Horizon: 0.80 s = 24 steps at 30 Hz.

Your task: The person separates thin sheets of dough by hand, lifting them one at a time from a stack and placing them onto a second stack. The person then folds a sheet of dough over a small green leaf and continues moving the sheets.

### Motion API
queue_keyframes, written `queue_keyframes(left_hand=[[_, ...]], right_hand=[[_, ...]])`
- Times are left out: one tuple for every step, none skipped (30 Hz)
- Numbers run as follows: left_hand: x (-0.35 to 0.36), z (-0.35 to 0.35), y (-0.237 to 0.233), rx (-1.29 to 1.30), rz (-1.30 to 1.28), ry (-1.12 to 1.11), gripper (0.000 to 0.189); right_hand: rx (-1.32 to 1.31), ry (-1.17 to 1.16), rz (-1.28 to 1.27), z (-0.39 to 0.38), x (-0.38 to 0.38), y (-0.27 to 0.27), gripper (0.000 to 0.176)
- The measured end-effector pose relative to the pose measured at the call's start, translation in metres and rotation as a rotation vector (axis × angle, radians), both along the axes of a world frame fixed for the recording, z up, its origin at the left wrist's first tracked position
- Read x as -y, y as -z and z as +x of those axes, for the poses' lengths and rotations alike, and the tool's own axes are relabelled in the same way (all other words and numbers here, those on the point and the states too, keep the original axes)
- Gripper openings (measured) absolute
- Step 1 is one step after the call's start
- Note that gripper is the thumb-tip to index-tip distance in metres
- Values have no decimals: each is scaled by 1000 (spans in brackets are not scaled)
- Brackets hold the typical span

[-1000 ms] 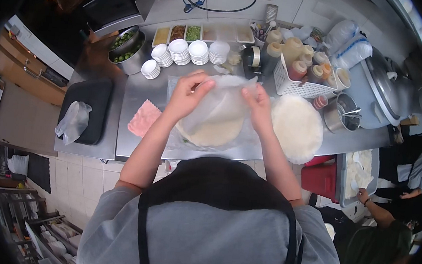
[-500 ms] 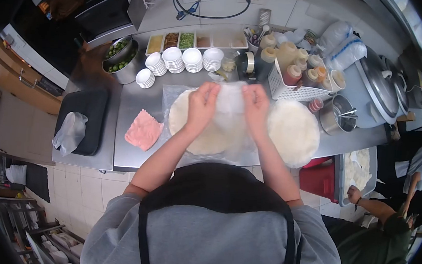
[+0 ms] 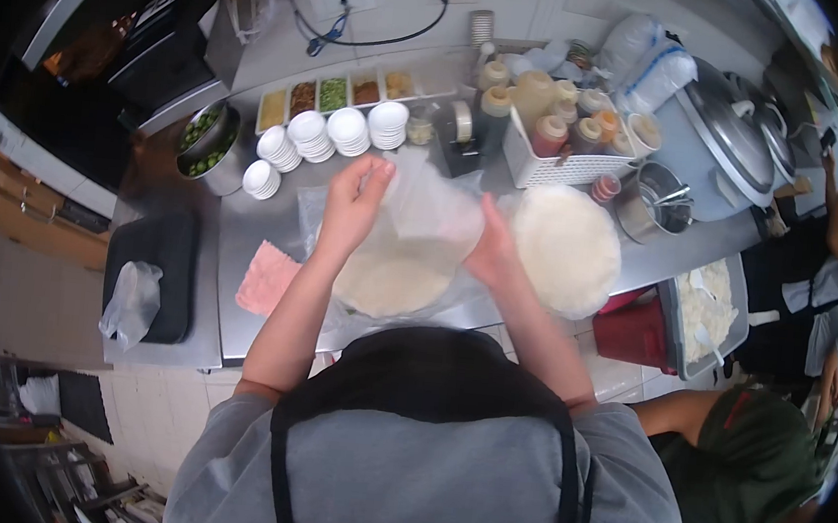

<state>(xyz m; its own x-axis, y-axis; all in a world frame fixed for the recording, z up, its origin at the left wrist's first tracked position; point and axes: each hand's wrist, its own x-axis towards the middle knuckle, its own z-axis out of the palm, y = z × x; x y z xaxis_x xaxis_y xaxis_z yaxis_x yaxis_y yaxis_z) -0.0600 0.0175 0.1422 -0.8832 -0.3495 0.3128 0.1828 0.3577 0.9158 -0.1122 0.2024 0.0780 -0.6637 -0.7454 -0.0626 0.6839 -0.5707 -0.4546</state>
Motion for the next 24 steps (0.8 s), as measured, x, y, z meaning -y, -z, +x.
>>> queue_keyframes(left_hand=[[-6, 3, -5, -8, -24, 52, 19], [-10, 6, -9, -16, -48, 104, 19], [-12, 8, -10, 29, -90, 132, 20], [-12, 10, -11, 18, -86, 155, 20], [-12, 13, -10, 47, -64, 208, 19], [-8, 16, -9, 80, -43, 258, 19], [3, 16, -4, 78, -44, 274, 19], [17, 15, 7, 58, 77, 386, 16], [23, 14, 16, 39, 196, 494, 13], [23, 14, 25, 37, 190, 506, 13], [22, 14, 32, 66, 258, 508, 9], [19, 14, 36, 94, 328, 511, 6], [12, 16, 41, 89, 326, 525, 6], [0, 21, 44, 133, 377, 497, 8], [-12, 22, 48, 179, 428, 465, 11], [-22, 20, 53, 179, 431, 470, 11], [-31, 19, 56, 139, 335, 362, 11], [-36, 18, 57, 101, 239, 252, 12], [-36, 20, 55, 162, 83, 187, 12], [-36, 22, 47, 163, 81, 190, 12], [-37, 24, 41, 221, -90, 148, 11], [-37, 24, 38, 278, -260, 103, 10], [-35, 23, 40, 279, -261, 105, 10], [-29, 21, 43, 124, -325, 120, 10]], right_hand=[[50, -73, -4, 2, 3, 7, 50], [65, -138, 16, 5, 4, 21, 50], [79, -203, 35, 10, 3, 25, 50], [70, -180, 39, 12, -1, 27, 50], [-140, -151, 198, 16, -4, 19, 45], [-344, -124, 357, 18, -6, 13, 41], [-342, -107, 361, 16, -6, 8, 41], [-501, -63, 501, 12, -6, 4, 35], [-659, -19, 640, 10, -5, 2, 30], [-660, -5, 640, 10, -3, 0, 30], [-801, 68, 718, 9, -2, -2, 26], [-941, 144, 800, 9, -2, -5, 23], [-944, 159, 807, 11, -1, -8, 23], [-1065, 303, 908, 17, 0, -15, 20], [-1183, 447, 1007, 20, 2, -18, 19], [-1182, 449, 1012, 19, 4, -17, 19], [-1198, 500, 1031, 19, 7, -16, 17], [-1212, 550, 1047, 19, 8, -14, 15], [-1209, 552, 1048, 18, 8, -13, 15], [-1245, 584, 1066, 17, 7, -12, 16], [-1282, 617, 1086, 14, 6, -11, 16], [-1279, 619, 1088, 12, 3, -12, 16], [-1288, 617, 1101, 10, -1, -12, 16], [-1297, 613, 1112, 9, -4, -12, 17]])
